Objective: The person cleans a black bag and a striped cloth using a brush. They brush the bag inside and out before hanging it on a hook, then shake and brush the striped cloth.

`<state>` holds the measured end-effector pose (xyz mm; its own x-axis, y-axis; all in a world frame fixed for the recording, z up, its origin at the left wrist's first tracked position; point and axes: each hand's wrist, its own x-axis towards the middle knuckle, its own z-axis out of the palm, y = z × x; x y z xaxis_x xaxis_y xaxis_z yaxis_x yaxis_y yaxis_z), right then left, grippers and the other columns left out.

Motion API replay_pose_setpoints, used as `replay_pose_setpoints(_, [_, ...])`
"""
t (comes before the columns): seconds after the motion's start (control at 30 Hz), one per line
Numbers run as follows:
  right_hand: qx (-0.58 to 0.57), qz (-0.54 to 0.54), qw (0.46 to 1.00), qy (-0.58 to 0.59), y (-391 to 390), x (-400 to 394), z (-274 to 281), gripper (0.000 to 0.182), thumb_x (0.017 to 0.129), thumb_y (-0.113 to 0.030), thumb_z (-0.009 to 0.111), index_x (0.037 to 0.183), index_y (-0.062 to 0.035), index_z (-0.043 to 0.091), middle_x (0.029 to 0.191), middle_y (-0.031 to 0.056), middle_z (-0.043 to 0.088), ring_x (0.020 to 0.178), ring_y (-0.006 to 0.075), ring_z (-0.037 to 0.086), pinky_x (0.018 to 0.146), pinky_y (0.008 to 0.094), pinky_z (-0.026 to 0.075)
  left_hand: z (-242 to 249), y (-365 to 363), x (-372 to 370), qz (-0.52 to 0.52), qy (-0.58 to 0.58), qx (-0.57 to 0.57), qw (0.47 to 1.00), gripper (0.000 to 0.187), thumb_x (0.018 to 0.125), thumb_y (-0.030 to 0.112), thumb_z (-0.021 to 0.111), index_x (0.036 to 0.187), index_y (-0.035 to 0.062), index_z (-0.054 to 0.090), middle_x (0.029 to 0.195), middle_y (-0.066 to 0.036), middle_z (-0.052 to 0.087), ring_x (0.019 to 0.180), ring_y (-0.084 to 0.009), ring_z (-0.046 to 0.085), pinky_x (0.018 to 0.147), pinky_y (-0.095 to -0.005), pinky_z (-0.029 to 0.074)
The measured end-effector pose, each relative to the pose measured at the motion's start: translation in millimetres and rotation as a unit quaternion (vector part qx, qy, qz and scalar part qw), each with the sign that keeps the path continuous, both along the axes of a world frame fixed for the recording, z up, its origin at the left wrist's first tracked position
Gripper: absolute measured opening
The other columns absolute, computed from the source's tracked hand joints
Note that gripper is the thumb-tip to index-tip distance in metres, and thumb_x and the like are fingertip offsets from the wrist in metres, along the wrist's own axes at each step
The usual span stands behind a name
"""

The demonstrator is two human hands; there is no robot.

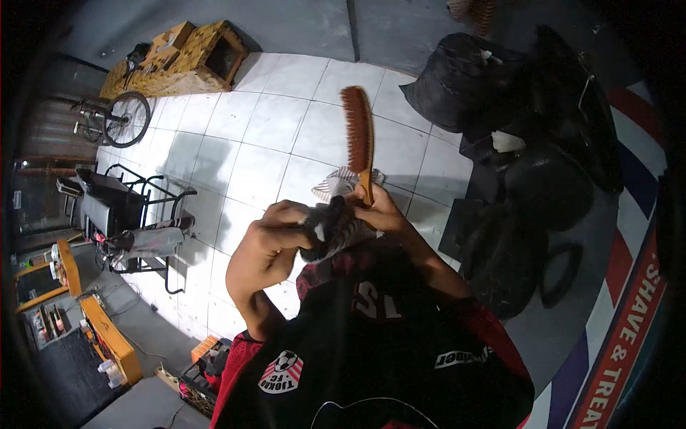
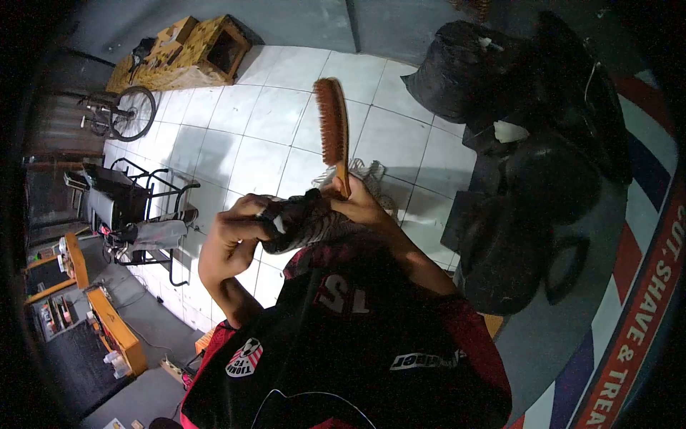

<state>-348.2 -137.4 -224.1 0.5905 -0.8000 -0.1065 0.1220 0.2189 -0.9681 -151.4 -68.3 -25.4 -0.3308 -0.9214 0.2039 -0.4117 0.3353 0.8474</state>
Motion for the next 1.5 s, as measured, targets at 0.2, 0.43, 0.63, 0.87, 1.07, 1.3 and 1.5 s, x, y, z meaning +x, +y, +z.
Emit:
replay_pose_setpoints(0.2, [-0.118, -0.118, 0.984, 0.064, -11.6, -18.9, 31.4, 0.015, 0.082, -0.004, 0.063, 0.089, 0.0000, 0.050, 0.079, 0.0045, 0.057, 0.074, 0.0096, 0.056, 0.068, 0.0261, 0.046, -11.7, 17.0, 33.7, 0.264, -0.117, 0.085, 0.954, 0.038, 0.063, -0.020, 0.038, 0.092, -0.0026, 0.054, 0.078, -0.016, 0.056, 0.072, -0.0277, 0.058, 0.061, -0.0274, 0.045])
replay_pose_setpoints(0.43, [-0.205, -0.073, 0.975, -0.035, -13.5, -13.1, 105.9, 0.031, 0.080, -0.002, 0.062, 0.072, -0.0083, 0.033, 0.085, 0.0121, 0.064, 0.072, 0.0089, 0.053, 0.066, 0.0249, 0.042, -54.8, 5.6, 19.1, 0.133, -0.258, 0.207, 0.934, 0.091, 0.071, 0.011, 0.071, 0.141, 0.0157, 0.014, 0.124, -0.023, 0.048, 0.121, -0.0299, 0.044, 0.099, -0.0422, 0.033])
replay_pose_setpoints(0.63, [-0.305, -0.183, 0.929, 0.098, -26.4, -14.8, 134.7, 0.012, 0.083, -0.011, 0.061, 0.079, -0.0041, 0.053, 0.073, 0.0026, 0.057, 0.065, 0.0089, 0.051, 0.057, 0.0226, 0.041, -52.7, -37.0, -40.3, 0.123, -0.040, 0.169, 0.977, 0.022, 0.093, 0.016, 0.047, 0.099, -0.0048, 0.050, 0.068, -0.009, 0.052, 0.065, -0.0118, 0.046, 0.060, -0.0265, 0.041])
replay_pose_setpoints(0.87, [-0.194, -0.249, 0.949, 0.019, -5.1, -43.4, 79.9, 0.027, 0.093, -0.025, 0.040, 0.087, -0.0008, 0.049, 0.070, 0.0104, 0.048, 0.066, 0.0197, 0.052, 0.057, 0.0332, 0.041, -28.9, -63.2, -63.3, 0.219, 0.171, 0.076, 0.958, 0.021, 0.096, 0.018, 0.039, 0.088, -0.0010, 0.046, 0.056, -0.003, 0.043, 0.050, -0.0113, 0.039, 0.047, -0.0271, 0.034])
replay_pose_setpoints(1.07, [-0.255, -0.020, 0.916, 0.309, 40.3, -37.5, -41.2, 0.025, 0.088, -0.022, 0.044, 0.094, 0.0000, 0.055, 0.077, 0.0184, 0.057, 0.070, 0.0324, 0.056, 0.063, 0.0401, 0.045, 11.3, -76.0, -64.5, 0.183, 0.232, 0.012, 0.955, 0.023, 0.097, 0.022, 0.040, 0.092, 0.0014, 0.047, 0.072, 0.001, 0.042, 0.070, -0.0063, 0.037, 0.062, -0.0206, 0.033])
replay_pose_setpoints(1.3, [-0.205, 0.141, 0.849, 0.466, 64.8, -166.3, -222.3, 0.025, 0.081, -0.028, 0.056, 0.088, -0.0043, 0.059, 0.073, 0.0167, 0.058, 0.069, 0.0341, 0.058, 0.062, 0.0439, 0.046, 37.2, -64.9, -38.3, 0.149, 0.312, 0.001, 0.938, 0.019, 0.096, 0.021, 0.042, 0.094, 0.0029, 0.048, 0.078, 0.004, 0.044, 0.071, -0.0034, 0.037, 0.064, -0.0168, 0.033])
replay_pose_setpoints(1.5, [-0.079, -0.073, 0.968, 0.229, 6.3, -92.6, -40.5, 0.026, 0.093, -0.027, 0.043, 0.085, -0.0025, 0.050, 0.062, 0.0092, 0.050, 0.058, 0.0213, 0.052, 0.050, 0.0309, 0.040, 24.6, -64.1, -47.8, 0.135, 0.325, 0.061, 0.934, 0.019, 0.096, 0.021, 0.042, 0.095, 0.0028, 0.048, 0.080, 0.003, 0.044, 0.073, -0.0043, 0.038, 0.066, -0.0177, 0.034])
